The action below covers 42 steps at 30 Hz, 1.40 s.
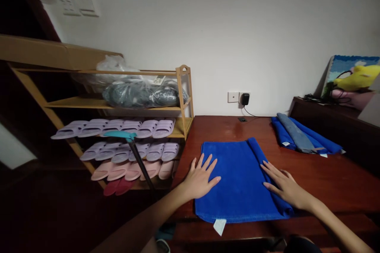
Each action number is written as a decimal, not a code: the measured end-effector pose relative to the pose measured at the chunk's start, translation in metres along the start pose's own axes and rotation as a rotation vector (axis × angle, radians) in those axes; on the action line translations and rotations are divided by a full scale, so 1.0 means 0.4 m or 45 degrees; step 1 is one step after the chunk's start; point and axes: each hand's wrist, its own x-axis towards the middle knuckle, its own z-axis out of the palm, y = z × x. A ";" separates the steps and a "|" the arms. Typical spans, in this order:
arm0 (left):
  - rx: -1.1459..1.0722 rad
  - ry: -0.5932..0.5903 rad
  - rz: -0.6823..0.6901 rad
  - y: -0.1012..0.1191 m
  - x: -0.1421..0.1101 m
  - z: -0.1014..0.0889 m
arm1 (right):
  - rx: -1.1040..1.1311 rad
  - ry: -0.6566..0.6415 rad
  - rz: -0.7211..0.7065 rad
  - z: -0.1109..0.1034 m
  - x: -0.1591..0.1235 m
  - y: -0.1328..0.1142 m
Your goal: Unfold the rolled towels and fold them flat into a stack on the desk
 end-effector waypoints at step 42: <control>0.164 -0.044 0.041 -0.089 -0.035 -0.032 | -0.006 0.078 0.002 -0.003 0.056 0.020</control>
